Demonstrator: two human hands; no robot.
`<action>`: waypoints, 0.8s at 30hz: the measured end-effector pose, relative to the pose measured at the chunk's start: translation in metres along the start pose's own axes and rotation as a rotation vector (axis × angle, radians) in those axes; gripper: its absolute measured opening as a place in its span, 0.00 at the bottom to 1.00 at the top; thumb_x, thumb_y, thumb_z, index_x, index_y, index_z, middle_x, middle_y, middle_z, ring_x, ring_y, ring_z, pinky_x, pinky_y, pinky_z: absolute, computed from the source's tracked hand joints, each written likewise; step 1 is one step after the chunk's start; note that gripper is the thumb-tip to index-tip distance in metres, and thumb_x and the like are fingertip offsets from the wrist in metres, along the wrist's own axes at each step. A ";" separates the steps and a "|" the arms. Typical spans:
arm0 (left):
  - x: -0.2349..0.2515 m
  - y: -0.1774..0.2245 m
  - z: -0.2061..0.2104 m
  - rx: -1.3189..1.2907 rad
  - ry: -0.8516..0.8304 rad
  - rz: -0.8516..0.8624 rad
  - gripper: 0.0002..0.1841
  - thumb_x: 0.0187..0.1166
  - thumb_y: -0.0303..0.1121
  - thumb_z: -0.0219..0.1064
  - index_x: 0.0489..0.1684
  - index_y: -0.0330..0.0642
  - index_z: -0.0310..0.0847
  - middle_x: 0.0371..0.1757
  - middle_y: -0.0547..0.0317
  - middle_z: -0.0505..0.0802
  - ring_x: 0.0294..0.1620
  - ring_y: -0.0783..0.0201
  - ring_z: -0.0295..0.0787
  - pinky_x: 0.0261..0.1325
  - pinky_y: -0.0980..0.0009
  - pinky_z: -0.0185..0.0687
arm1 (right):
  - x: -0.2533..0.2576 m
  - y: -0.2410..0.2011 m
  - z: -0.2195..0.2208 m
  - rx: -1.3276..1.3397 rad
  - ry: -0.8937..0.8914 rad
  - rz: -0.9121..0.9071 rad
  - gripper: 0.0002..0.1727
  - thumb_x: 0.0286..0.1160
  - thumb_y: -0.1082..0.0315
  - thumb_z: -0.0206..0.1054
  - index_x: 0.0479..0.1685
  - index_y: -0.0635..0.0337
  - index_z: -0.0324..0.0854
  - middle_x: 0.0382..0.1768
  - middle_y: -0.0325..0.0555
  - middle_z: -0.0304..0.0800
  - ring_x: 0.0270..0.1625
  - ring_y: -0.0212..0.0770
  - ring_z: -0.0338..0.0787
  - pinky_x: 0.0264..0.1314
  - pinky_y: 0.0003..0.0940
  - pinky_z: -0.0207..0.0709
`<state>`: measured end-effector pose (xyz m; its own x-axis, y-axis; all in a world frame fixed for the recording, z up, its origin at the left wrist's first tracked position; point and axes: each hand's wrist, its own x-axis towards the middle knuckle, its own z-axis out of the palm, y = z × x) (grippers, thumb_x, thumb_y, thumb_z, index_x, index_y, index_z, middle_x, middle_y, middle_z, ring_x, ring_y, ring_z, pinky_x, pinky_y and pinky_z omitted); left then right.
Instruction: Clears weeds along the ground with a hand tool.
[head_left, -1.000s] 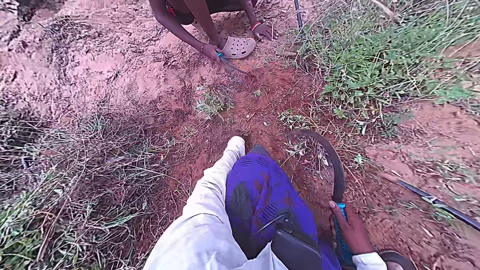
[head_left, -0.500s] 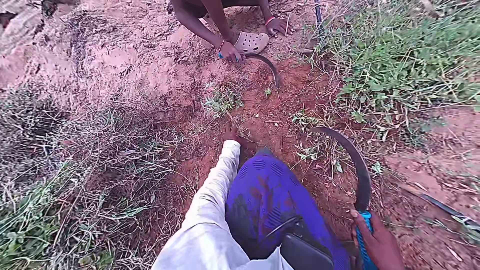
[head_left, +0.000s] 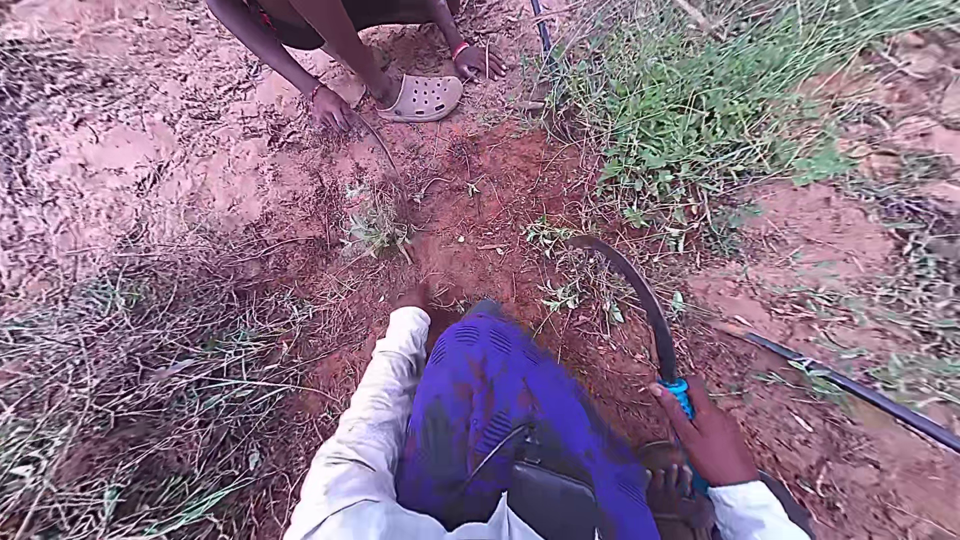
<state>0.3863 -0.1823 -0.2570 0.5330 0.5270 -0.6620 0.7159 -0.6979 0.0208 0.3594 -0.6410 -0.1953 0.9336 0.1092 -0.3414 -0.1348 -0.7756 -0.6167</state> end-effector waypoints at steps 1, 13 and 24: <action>-0.011 -0.007 -0.007 -0.054 0.062 -0.037 0.42 0.75 0.36 0.76 0.93 0.47 0.60 0.89 0.33 0.68 0.87 0.30 0.66 0.84 0.33 0.64 | 0.002 -0.001 -0.006 -0.031 0.020 -0.001 0.34 0.83 0.48 0.62 0.60 0.80 0.77 0.28 0.70 0.86 0.30 0.68 0.88 0.36 0.67 0.77; -0.115 0.190 -0.150 -0.301 0.229 0.442 0.37 0.80 0.30 0.71 0.90 0.35 0.59 0.82 0.30 0.77 0.85 0.35 0.72 0.86 0.36 0.62 | 0.048 -0.007 -0.058 -0.307 -0.676 -0.031 0.35 0.87 0.44 0.61 0.72 0.72 0.74 0.52 0.74 0.87 0.56 0.70 0.88 0.64 0.67 0.75; -0.081 0.245 -0.064 -0.176 0.023 0.310 0.38 0.82 0.39 0.72 0.90 0.35 0.60 0.86 0.31 0.73 0.89 0.39 0.66 0.89 0.42 0.58 | 0.032 0.032 -0.138 -0.267 -0.119 0.151 0.35 0.88 0.49 0.63 0.76 0.75 0.68 0.51 0.80 0.85 0.56 0.77 0.87 0.60 0.72 0.74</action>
<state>0.5475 -0.3650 -0.1504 0.7456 0.3155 -0.5870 0.5843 -0.7331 0.3482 0.4310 -0.7482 -0.1279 0.8619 0.0401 -0.5055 -0.1626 -0.9223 -0.3505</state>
